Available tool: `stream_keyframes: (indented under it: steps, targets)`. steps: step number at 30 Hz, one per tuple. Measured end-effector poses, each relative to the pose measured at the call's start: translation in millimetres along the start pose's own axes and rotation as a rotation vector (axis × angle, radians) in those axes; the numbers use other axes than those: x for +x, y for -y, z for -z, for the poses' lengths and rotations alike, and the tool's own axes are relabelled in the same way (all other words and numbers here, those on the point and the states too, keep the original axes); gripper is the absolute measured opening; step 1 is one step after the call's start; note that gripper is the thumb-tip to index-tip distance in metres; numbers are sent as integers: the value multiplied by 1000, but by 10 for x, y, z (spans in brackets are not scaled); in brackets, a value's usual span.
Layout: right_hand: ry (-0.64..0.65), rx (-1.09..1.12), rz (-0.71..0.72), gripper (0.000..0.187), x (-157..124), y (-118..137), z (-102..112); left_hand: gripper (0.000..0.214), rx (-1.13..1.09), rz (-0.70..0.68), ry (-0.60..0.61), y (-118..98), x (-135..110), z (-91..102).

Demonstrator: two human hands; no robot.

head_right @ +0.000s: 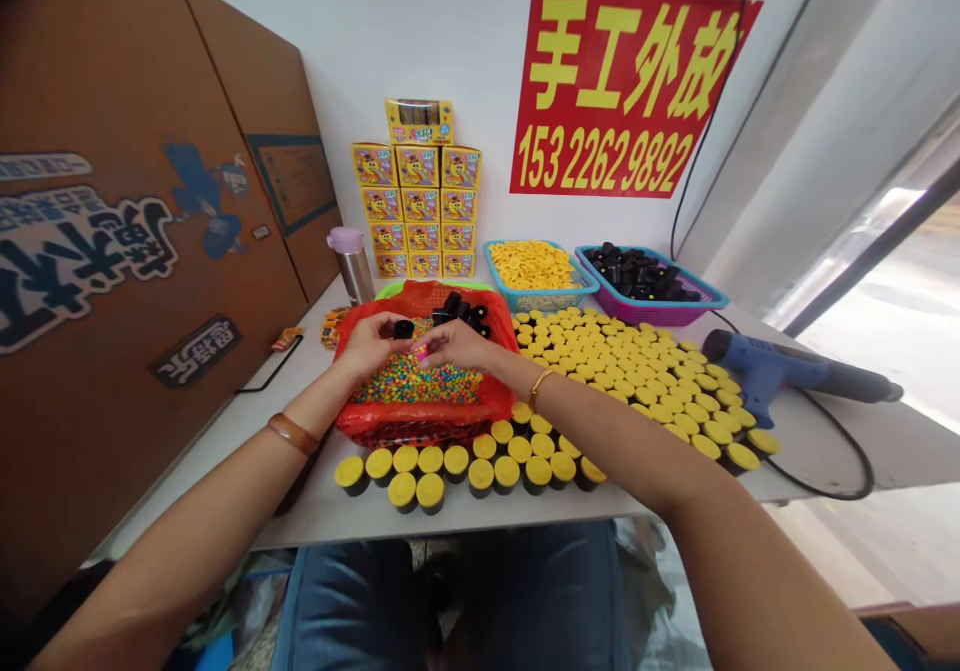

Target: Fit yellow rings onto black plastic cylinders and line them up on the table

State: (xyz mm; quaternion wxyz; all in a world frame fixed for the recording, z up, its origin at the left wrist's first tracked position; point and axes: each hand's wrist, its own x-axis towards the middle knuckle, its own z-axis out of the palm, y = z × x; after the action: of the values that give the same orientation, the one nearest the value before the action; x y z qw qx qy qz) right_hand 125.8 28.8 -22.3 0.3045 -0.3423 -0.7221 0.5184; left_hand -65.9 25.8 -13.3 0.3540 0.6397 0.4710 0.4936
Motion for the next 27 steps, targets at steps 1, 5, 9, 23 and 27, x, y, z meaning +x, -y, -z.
stream_keyframes:
  steps: [1,5,9,23,27]
  targets:
    - [-61,0,11,34,-3,36,45,34,11,6,54,6,-5,-1]
    - [-226,-273,92,25,-36,223,172,37,-1,17,257,4,-44,-37]
    - [-163,-830,253,16,-68,422,164,40,-42,45,351,-20,-79,-82]
    - [-61,-1278,259,10,-55,597,107,39,-101,69,289,-5,-51,-76]
    - [29,-1107,-55,28,-147,382,141,36,-21,56,92,-7,-22,-46]
